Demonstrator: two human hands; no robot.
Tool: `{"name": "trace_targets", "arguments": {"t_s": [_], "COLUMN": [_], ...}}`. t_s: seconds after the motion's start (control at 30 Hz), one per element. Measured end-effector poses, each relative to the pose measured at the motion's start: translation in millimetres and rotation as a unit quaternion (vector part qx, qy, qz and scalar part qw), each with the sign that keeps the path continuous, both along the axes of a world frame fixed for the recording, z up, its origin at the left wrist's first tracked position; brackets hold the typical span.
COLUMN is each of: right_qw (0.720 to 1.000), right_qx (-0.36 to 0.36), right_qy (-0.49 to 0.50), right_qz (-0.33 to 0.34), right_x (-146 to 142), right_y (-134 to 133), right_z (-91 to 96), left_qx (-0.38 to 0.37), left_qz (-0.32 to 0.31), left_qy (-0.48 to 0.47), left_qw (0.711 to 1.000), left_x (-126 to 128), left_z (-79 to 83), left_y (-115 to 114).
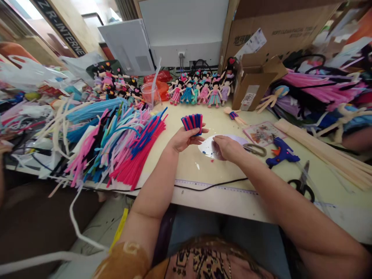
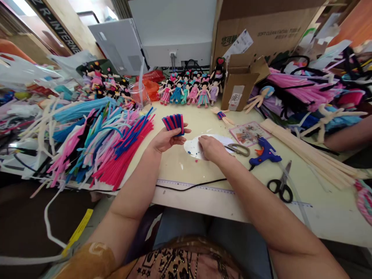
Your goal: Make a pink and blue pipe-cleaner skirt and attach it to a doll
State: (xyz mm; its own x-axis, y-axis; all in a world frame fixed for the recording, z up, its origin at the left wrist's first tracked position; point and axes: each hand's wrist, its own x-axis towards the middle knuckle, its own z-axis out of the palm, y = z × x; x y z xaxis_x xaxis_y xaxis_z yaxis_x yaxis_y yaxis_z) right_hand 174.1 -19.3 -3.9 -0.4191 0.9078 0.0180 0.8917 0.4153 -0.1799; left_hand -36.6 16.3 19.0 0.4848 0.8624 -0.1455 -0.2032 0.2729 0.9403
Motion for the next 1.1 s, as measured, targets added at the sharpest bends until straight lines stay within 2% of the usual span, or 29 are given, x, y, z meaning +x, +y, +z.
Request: {"name": "trace_targets", "arguments": {"t_s": [0.13,0.3,0.43,0.53,0.63,0.73,0.8,0.87,0.97,1.03,1.1], "right_qw": [1.0,1.0,0.998,0.993,0.99,0.989,0.99,0.992,0.994,0.995,0.997], "right_qx": [0.008,0.013,0.034,0.049,0.061,0.053,0.041,0.036,0.03,0.035,0.039], "right_qy": [-0.022,0.013,0.004,-0.014,-0.012,0.033,0.085,0.117,0.094,0.07,0.063], "right_qz": [0.015,0.015,0.053,0.106,0.128,0.136,0.107,0.037,-0.055,-0.06,-0.036], "right_x": [-2,-10,-31,-40,-31,-8,6,14,11,3,-5], "right_y": [-20,-56,-51,-42,-45,-50,-49,-46,-48,-56,-66], "right_z": [-5.9,-9.5,-7.2,-6.2,-10.7,-15.4,-15.2,-13.4,-13.2,-16.3,-19.9], "left_qx": [0.003,0.011,0.01,0.005,0.008,0.014,0.018,0.02,0.022,0.022,0.024], "left_qz": [-0.011,-0.018,-0.021,-0.016,-0.013,-0.002,0.005,0.005,-0.003,-0.005,-0.004], "left_qy": [-0.019,-0.028,-0.021,-0.018,-0.025,-0.021,-0.013,-0.01,-0.016,-0.02,-0.023], "left_qw": [1.0,0.999,1.0,1.0,1.0,1.0,1.0,1.0,1.0,1.0,0.999], "left_x": [0,0,1,0,-2,-4,-5,-6,-5,-5,-5], "left_z": [0.9,0.8,1.3,2.0,3.3,4.8,4.7,3.4,0.3,-1.0,-1.3], "left_y": [0,-1,-2,-2,0,1,1,2,3,3,3]}}
